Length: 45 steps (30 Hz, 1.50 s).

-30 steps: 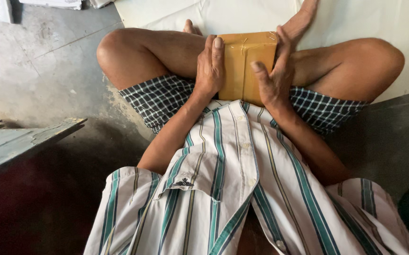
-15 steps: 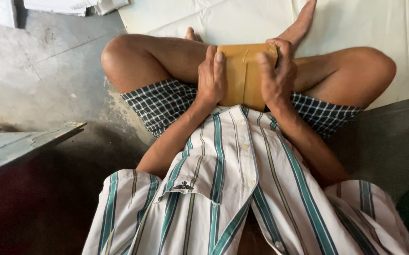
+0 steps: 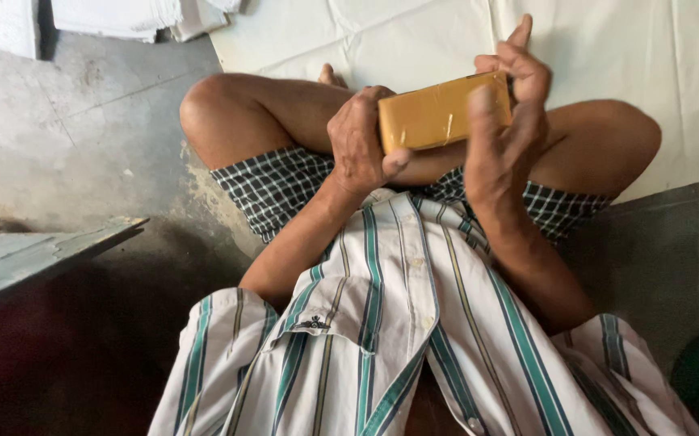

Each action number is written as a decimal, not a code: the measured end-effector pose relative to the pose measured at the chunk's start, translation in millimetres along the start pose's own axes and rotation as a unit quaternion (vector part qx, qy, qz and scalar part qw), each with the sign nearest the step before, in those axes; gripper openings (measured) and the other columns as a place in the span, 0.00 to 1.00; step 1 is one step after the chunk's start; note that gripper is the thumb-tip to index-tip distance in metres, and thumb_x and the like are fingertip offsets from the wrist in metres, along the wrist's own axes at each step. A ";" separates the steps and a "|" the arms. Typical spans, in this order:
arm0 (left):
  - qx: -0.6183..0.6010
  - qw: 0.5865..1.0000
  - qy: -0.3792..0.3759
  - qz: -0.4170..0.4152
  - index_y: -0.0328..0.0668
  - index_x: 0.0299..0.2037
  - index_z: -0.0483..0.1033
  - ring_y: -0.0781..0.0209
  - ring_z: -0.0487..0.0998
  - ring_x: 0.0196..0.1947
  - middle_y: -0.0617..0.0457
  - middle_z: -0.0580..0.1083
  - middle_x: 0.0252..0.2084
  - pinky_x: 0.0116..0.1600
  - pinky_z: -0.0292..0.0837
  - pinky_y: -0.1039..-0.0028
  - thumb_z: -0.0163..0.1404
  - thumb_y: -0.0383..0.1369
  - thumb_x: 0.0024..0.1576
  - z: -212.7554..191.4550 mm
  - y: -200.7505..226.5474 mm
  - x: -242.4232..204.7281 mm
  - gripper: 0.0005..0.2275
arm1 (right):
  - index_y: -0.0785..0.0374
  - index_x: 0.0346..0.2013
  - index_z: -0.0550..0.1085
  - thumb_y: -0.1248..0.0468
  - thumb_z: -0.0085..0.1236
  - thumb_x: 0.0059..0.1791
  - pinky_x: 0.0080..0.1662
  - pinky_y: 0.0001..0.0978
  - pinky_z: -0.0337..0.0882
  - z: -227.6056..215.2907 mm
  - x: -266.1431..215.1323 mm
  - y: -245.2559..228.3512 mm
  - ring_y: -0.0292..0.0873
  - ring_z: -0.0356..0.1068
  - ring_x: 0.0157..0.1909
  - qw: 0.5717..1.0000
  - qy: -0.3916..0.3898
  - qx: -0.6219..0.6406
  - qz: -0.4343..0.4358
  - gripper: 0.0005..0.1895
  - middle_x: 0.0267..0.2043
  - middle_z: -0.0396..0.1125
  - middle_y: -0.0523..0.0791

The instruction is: The person sits on the floor and packs a small cardboard box with white foam inserts and a product box. They close the flaps and seal the box with packing tape, smoothing the tape to secure it.

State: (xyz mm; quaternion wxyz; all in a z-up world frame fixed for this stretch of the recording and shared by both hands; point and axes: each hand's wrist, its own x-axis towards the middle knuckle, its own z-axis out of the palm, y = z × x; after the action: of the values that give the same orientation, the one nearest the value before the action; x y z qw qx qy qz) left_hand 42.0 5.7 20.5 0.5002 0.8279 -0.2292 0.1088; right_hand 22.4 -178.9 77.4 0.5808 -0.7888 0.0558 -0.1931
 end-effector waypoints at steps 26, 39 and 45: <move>-0.020 0.998 -0.061 -0.003 0.31 0.52 0.67 0.42 0.80 0.44 0.41 0.75 0.44 0.54 0.77 0.58 0.34 0.66 0.63 5.1 -24.7 -9.0 0.36 | 0.63 0.50 0.70 0.66 0.64 0.50 0.56 0.31 0.76 -22.2 -7.2 26.8 0.35 0.69 0.49 0.923 -0.199 0.270 0.189 0.16 0.46 0.67 0.44; -0.037 0.996 -0.066 -0.053 0.30 0.51 0.67 0.43 0.80 0.43 0.39 0.75 0.42 0.53 0.76 0.59 0.36 0.62 0.63 -6.1 0.6 11.4 0.34 | 0.63 0.43 0.68 0.51 0.67 0.54 0.45 0.31 0.79 -4.4 -11.6 31.5 0.38 0.73 0.41 0.991 -0.124 0.054 -0.003 0.21 0.40 0.68 0.45; -0.062 0.966 -0.100 -0.229 0.30 0.48 0.69 0.43 0.79 0.41 0.37 0.75 0.38 0.54 0.72 0.59 0.45 0.47 0.64 -17.6 45.5 26.2 0.21 | 0.65 0.42 0.71 0.53 0.66 0.58 0.44 0.29 0.78 1.2 -13.6 36.1 0.40 0.72 0.41 0.997 -0.060 0.013 -0.044 0.18 0.39 0.70 0.47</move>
State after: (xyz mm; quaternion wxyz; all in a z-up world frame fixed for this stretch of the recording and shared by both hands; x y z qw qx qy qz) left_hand 43.5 -4.0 75.1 0.5363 0.8326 -0.0883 -0.1065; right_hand 15.2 -185.2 40.0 0.5846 -0.7928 -0.0165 -0.1718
